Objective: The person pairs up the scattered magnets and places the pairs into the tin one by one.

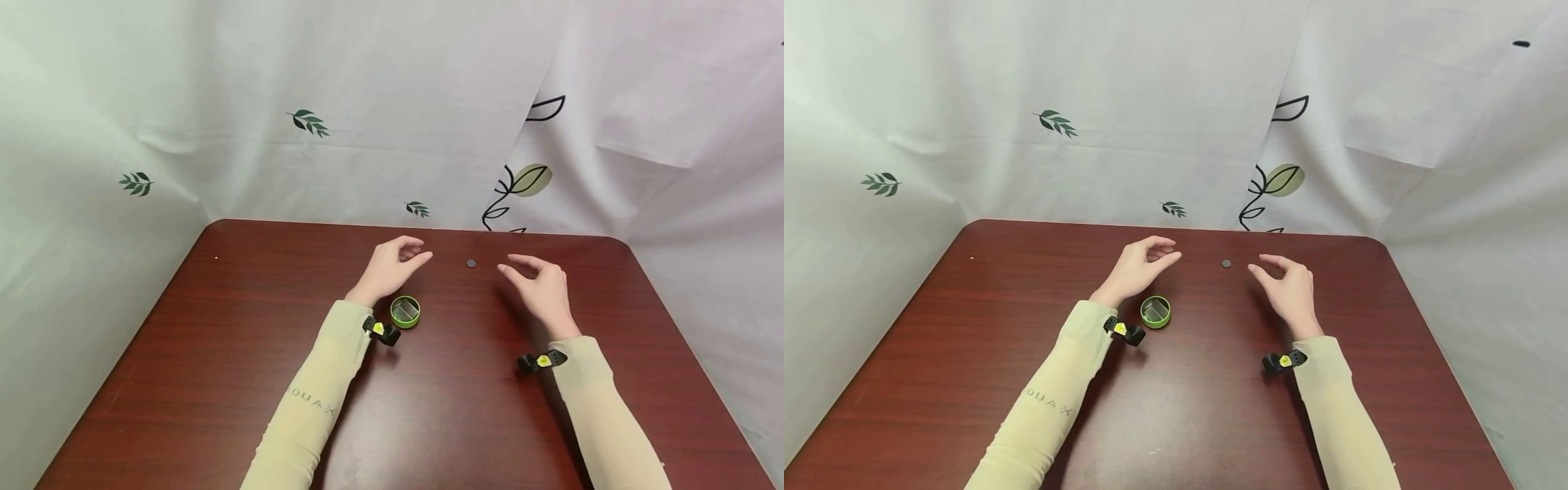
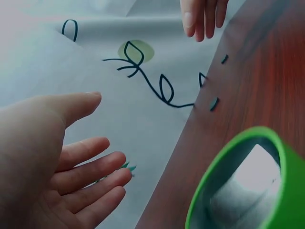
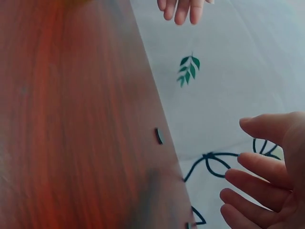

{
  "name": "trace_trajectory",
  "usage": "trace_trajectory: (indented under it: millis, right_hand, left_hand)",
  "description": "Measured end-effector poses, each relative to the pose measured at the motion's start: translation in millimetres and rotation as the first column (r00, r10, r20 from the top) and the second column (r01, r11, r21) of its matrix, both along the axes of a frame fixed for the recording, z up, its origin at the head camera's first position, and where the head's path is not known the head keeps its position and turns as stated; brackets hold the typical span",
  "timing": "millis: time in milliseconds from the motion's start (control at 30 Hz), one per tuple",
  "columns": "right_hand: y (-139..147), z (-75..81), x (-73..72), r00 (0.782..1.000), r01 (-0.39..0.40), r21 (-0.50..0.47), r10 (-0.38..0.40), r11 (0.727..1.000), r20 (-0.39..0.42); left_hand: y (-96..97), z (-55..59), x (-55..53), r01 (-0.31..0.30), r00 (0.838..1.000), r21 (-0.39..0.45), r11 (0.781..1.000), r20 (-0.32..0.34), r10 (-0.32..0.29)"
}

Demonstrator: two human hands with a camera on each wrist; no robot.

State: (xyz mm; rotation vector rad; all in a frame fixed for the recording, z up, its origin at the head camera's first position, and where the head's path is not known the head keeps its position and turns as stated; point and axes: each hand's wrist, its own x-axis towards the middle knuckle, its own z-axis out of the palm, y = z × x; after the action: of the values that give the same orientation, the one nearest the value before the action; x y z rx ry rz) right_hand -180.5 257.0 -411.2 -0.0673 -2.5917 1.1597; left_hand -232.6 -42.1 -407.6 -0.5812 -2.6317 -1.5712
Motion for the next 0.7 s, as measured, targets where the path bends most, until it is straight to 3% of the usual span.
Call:
trace_trajectory:
  millis: [400,700]
  right_hand:
    - [30.7,4.6,-9.3,0.998,0.056,0.006,-0.056,0.998,0.020]
    - [54.9,6.6,-21.4,0.996,0.064,0.020,-0.065,0.998,0.066]
  left_hand:
    - [29.1,4.3,-8.9,0.061,0.998,-0.070,0.996,0.011,-0.060]
    - [48.2,9.5,-21.6,0.075,0.997,-0.176,0.982,0.035,-0.070]
